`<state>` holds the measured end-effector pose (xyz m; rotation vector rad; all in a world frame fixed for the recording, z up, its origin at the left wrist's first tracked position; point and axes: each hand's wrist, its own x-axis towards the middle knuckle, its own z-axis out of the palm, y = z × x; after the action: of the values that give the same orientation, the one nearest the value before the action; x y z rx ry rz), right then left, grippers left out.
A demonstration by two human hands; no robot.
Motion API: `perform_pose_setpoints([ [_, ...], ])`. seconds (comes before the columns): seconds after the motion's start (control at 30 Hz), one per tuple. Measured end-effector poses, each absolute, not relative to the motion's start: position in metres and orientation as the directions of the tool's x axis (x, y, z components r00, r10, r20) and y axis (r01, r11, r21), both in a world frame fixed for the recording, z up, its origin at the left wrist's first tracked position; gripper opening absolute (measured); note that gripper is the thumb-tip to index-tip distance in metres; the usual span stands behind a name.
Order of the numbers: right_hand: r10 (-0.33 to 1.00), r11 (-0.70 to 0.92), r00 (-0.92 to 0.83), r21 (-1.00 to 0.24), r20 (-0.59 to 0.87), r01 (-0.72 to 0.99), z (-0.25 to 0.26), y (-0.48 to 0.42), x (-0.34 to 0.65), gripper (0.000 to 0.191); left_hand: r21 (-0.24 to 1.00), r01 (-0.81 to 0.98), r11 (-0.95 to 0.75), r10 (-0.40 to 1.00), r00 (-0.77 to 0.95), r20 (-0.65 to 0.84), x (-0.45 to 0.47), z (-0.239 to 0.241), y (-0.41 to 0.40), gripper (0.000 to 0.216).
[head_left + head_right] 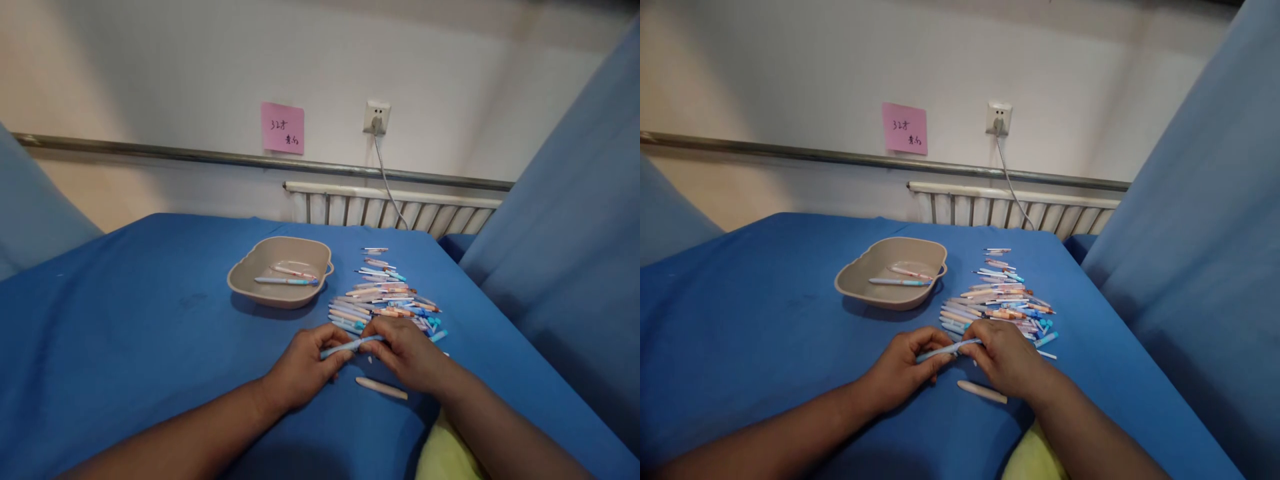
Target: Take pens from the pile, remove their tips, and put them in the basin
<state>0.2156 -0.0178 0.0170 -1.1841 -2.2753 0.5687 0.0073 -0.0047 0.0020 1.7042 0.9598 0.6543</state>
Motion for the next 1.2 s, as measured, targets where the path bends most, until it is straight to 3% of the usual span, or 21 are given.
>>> perform_pose_setpoints([
  [0.1, 0.851, 0.505, -0.478, -0.587, 0.217, 0.633, 0.015, -0.017, 0.214, 0.014, 0.910, 0.282, -0.303, 0.805, 0.587, 0.086, 0.007, 0.010, -0.007, 0.027],
  [0.2, 0.881, 0.438, -0.428, -0.688, 0.201, 0.579, 0.013, -0.017, 0.212, 0.010, 0.885, 0.269, -0.379, 0.783, 0.603, 0.153, 0.007, 0.015, -0.006, 0.029],
  [0.27, 0.906, 0.347, -0.383, -0.832, 0.178, 0.434, 0.011, -0.016, 0.210, 0.010, 0.916, 0.258, -0.305, 0.805, 0.584, 0.103, 0.006, 0.014, -0.004, 0.028],
  [0.33, 0.923, 0.225, -0.358, -0.953, 0.142, 0.202, 0.009, -0.015, 0.209, 0.023, 0.957, 0.219, -0.190, 0.825, 0.564, 0.035, 0.005, 0.010, -0.001, 0.030],
  [0.43, 0.918, 0.111, -0.378, -0.993, 0.121, -0.048, 0.005, -0.012, 0.209, 0.029, 0.985, 0.151, -0.087, 0.833, 0.553, -0.011, 0.004, 0.002, 0.003, 0.033],
  [0.53, 0.910, 0.094, -0.394, -0.990, 0.129, -0.109, 0.003, -0.008, 0.209, 0.028, 0.991, 0.129, -0.039, 0.820, 0.571, -0.042, 0.005, 0.000, 0.005, 0.032],
  [0.73, 0.916, 0.124, -0.378, -0.991, 0.133, -0.048, 0.008, -0.010, 0.208, 0.021, 0.984, 0.161, -0.076, 0.762, 0.646, -0.047, 0.008, 0.006, -0.001, 0.026],
  [0.87, 0.898, 0.319, -0.364, -0.936, 0.248, 0.149, 0.020, -0.018, 0.207, 0.009, 0.969, 0.172, -0.179, 0.738, 0.675, 0.016, 0.007, 0.010, -0.003, 0.026],
  [1.0, 0.849, 0.498, -0.349, -0.823, 0.397, 0.275, 0.026, -0.023, 0.208, 0.009, 0.953, 0.189, -0.238, 0.738, 0.673, 0.051, 0.005, 0.012, -0.004, 0.030],
  [1.2, 0.875, 0.457, -0.319, -0.839, 0.365, 0.294, 0.021, -0.019, 0.211, 0.006, 0.941, 0.260, -0.215, 0.772, 0.636, 0.001, 0.007, 0.017, -0.006, 0.028],
])
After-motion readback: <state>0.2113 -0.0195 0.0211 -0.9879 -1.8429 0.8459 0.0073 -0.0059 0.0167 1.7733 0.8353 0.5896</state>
